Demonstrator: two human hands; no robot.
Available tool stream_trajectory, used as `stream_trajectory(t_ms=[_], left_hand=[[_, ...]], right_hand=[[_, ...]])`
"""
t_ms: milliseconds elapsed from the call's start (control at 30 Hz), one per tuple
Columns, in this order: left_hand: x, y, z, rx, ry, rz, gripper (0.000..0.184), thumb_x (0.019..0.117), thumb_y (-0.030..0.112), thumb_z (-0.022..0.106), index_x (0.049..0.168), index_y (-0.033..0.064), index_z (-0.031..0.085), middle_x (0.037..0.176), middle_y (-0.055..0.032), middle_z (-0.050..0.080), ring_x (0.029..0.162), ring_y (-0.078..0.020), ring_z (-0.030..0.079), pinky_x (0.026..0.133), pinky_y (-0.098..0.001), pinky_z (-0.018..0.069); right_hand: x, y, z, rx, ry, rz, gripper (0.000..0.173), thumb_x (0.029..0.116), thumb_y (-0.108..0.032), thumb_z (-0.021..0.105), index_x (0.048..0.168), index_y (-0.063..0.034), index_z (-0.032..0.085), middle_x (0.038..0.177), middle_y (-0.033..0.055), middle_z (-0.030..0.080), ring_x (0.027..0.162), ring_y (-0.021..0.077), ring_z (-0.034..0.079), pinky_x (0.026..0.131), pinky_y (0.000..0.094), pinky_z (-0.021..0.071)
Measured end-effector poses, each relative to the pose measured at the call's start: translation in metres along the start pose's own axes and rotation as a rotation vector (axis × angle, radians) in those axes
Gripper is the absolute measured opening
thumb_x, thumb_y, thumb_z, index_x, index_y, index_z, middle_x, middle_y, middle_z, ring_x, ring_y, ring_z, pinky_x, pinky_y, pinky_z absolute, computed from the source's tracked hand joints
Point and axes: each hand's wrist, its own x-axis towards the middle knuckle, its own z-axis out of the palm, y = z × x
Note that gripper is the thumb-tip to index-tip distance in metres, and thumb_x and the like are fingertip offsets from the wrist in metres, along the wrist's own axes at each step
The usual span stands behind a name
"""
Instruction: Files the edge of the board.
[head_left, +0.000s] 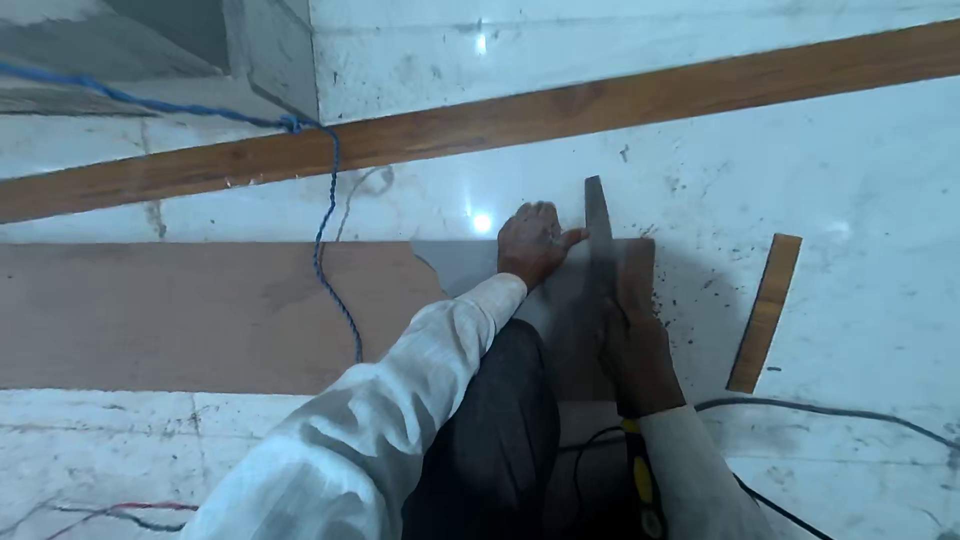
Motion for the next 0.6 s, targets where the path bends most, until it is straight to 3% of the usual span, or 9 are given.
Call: stream_trajectory(t_ms=[67,167,300,600], left_hand=[[0.001,-0.001,-0.001,-0.012,0.019,-0.001,0.049,0.0964,0.047,0.069,0.093,-0.0017,0.068,0.104,-0.0185,0.069,0.105,-0.036,0.065,0.088,-0.0529,0.0497],[0.002,0.006,-0.009,-0.028,-0.074,-0.102,0.051,0.0959,0.05,0.069,0.094,-0.0016,0.069,0.108,-0.018,0.068,0.11,-0.0346,0.063,0.092,-0.0529,0.0479],[0.009,0.02,-0.014,-0.007,-0.164,-0.192,0.048,0.0948,0.048,0.071,0.098,0.0005,0.069,0.113,-0.0166,0.067,0.117,-0.0343,0.059,0.096,-0.0525,0.0456],[0.01,0.017,-0.013,-0.044,-0.151,-0.184,0.043,0.0962,0.043,0.071,0.093,0.0007,0.068,0.109,-0.0159,0.067,0.114,-0.0342,0.058,0.095,-0.0541,0.0439]], right_hand=[[-0.004,0.005,-0.003,0.162,-0.028,0.07,0.054,0.1092,-0.017,0.046,0.161,-0.015,0.031,0.076,0.0112,0.06,0.048,0.0183,0.051,0.044,0.0367,0.0479],[-0.022,0.014,-0.011,0.359,-0.049,0.108,0.057,0.1096,-0.019,0.044,0.163,-0.021,0.025,0.062,0.0034,0.051,0.039,0.0121,0.045,0.036,0.0301,0.0432],[-0.025,0.016,-0.016,0.425,-0.092,0.144,0.057,0.1105,-0.019,0.042,0.164,-0.0246,0.024,0.06,0.0029,0.05,0.037,0.0114,0.044,0.034,0.0286,0.0428],[-0.026,0.016,-0.005,0.484,-0.133,0.168,0.056,0.1102,-0.02,0.043,0.164,-0.0214,0.025,0.063,0.0032,0.05,0.038,0.0116,0.044,0.035,0.0283,0.043]])
